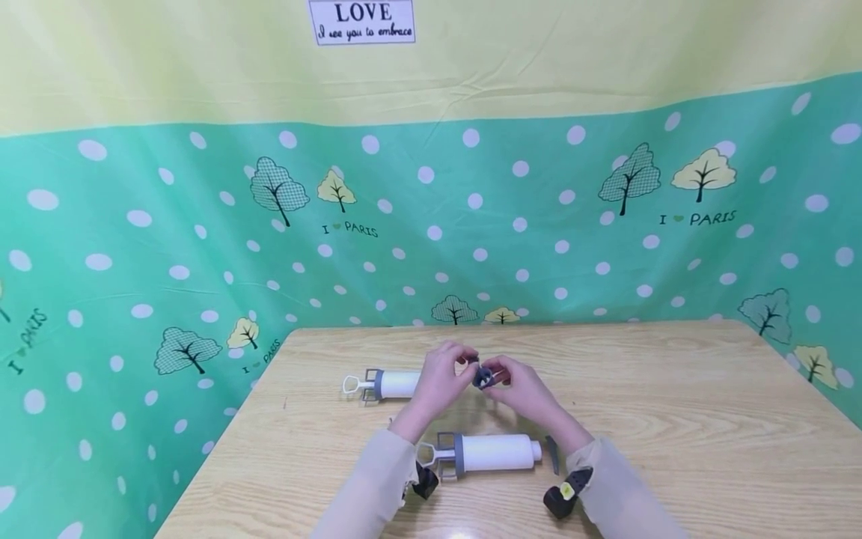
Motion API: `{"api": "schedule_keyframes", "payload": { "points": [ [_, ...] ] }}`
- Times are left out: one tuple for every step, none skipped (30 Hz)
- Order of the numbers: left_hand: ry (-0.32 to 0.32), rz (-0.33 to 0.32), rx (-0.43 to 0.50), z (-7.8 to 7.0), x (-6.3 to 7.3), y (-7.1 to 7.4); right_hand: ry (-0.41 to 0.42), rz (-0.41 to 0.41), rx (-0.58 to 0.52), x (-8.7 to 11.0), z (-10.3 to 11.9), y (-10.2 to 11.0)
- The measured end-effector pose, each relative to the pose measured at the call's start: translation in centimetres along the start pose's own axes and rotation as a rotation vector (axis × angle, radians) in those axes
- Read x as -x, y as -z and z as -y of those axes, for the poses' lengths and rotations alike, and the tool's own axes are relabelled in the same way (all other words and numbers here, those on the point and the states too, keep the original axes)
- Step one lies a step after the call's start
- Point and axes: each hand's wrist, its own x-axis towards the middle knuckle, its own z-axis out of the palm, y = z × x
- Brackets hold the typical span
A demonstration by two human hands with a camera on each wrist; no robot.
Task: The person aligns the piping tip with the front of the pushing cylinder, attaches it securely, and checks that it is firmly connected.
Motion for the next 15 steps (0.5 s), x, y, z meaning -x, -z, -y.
{"api": "schedule_keyframes", "payload": {
  "points": [
    [-0.004,0.003,-0.003,-0.08,0.04,-0.02,0.002,-0.003,-0.011,-0.02,0.02,0.03],
    [-0.009,0.008,-0.008,-0.15,0.07,-0.06,0.003,-0.009,-0.021,-0.04,0.02,0.06],
    [-0.012,0.013,-0.014,-0.21,0.12,-0.09,0.001,-0.016,-0.031,-0.05,0.04,0.10],
    [-0.014,0.019,-0.018,-0.26,0.16,-0.14,0.000,-0.023,-0.038,-0.05,0.06,0.12],
    [-0.018,0.028,-0.028,-0.29,0.20,-0.19,-0.003,-0.029,-0.045,-0.06,0.06,0.14],
    [-0.017,0.037,-0.030,-0.34,0.23,-0.23,-0.004,-0.033,-0.047,-0.07,0.02,0.15],
    [-0.017,0.046,-0.036,-0.37,0.25,-0.27,-0.007,-0.036,-0.052,-0.05,0.04,0.16],
    [-0.019,0.054,-0.042,-0.40,0.28,-0.30,-0.010,-0.038,-0.056,-0.03,0.04,0.17],
    [-0.018,0.063,-0.049,-0.42,0.31,-0.33,-0.012,-0.037,-0.061,0.00,0.05,0.18],
    [-0.019,0.070,-0.056,-0.46,0.33,-0.35,-0.012,-0.037,-0.066,0.03,0.05,0.17],
    [-0.020,0.075,-0.065,-0.49,0.35,-0.37,-0.015,-0.037,-0.072,0.06,0.08,0.18],
    [-0.019,0.076,-0.072,-0.50,0.36,-0.41,-0.014,-0.038,-0.079,0.11,0.12,0.19],
    [-0.019,0.076,-0.080,-0.53,0.36,-0.43,-0.016,-0.039,-0.085,0.16,0.20,0.21],
    [-0.018,0.076,-0.085,-0.58,0.38,-0.44,-0.016,-0.042,-0.088,0.20,0.23,0.21],
    [-0.013,0.076,-0.087,-0.66,0.38,-0.45,-0.017,-0.045,-0.093,0.24,0.28,0.21]
  ]
}}
